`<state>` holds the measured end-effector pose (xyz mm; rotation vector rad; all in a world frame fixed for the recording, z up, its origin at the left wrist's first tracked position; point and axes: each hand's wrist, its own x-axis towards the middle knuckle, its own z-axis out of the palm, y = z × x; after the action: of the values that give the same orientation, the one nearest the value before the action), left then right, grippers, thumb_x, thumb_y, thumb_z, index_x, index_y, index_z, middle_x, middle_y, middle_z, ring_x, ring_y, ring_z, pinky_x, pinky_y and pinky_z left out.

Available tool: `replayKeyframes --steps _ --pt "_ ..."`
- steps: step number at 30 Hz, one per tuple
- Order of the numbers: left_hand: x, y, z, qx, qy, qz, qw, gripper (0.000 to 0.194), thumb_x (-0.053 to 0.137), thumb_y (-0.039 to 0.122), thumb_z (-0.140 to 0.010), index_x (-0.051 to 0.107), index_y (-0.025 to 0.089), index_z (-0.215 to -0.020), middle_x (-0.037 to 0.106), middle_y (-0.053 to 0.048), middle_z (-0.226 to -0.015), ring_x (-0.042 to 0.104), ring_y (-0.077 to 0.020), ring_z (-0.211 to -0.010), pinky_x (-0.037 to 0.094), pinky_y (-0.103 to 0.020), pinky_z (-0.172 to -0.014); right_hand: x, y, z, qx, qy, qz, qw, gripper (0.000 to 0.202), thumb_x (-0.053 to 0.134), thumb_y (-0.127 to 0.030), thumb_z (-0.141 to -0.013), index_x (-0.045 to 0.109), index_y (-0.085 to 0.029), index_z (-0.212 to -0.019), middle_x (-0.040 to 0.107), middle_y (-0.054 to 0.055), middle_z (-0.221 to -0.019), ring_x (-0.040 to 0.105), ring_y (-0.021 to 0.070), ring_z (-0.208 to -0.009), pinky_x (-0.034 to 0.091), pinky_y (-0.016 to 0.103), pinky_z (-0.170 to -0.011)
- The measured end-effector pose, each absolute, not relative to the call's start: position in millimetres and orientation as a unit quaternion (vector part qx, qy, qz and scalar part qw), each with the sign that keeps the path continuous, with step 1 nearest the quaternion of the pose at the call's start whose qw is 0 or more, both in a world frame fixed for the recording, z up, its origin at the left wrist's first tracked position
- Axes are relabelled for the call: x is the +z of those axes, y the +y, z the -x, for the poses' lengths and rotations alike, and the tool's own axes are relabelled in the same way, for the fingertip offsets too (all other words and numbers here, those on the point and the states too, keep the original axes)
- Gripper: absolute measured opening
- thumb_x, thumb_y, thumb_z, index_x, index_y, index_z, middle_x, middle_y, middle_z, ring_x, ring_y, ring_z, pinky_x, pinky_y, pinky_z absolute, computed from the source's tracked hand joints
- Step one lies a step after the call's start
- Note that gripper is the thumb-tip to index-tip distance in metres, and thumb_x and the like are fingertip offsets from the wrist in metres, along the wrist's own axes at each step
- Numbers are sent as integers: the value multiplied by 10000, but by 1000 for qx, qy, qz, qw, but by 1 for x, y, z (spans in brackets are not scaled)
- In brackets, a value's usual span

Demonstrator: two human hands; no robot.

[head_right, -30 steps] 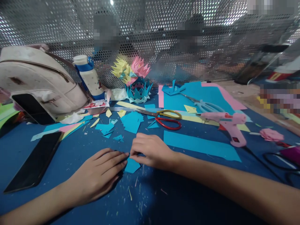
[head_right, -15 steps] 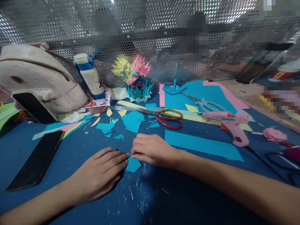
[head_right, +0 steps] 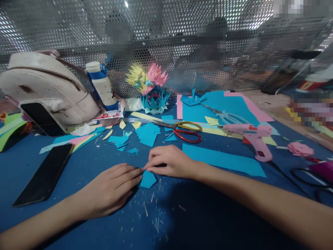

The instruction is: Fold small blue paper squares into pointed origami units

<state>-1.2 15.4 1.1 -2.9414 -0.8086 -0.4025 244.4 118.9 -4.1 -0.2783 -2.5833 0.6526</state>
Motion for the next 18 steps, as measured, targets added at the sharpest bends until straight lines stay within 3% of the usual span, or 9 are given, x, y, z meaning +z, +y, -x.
replayKeyframes --steps 10,14,18 --pt "-1 14 2 -139 -269 953 26 347 413 170 -999 552 56 -1295 585 -154 -1365 575 -283 -1182 495 -470 -1001 16 113 -245 -25 -986 9 167 353 434 -269 -1018 658 -174 -763 576 11 -698 457 145 -664 284 314 -593" --pt "1 14 1 -160 -271 948 37 323 434 191 -989 585 69 -1247 648 -144 -1271 604 -272 -1100 497 -478 -971 18 114 -246 8 -990 14 140 389 409 -262 -1023 642 -175 -724 572 16 -696 460 144 -663 291 312 -607" --pt "2 14 -1 -170 -274 946 42 316 461 204 -971 596 75 -1226 666 -145 -1211 606 -261 -1083 489 -472 -976 10 108 -242 119 -968 136 175 305 483 -270 -996 624 -167 -746 597 15 -750 517 128 -721 341 270 -633"
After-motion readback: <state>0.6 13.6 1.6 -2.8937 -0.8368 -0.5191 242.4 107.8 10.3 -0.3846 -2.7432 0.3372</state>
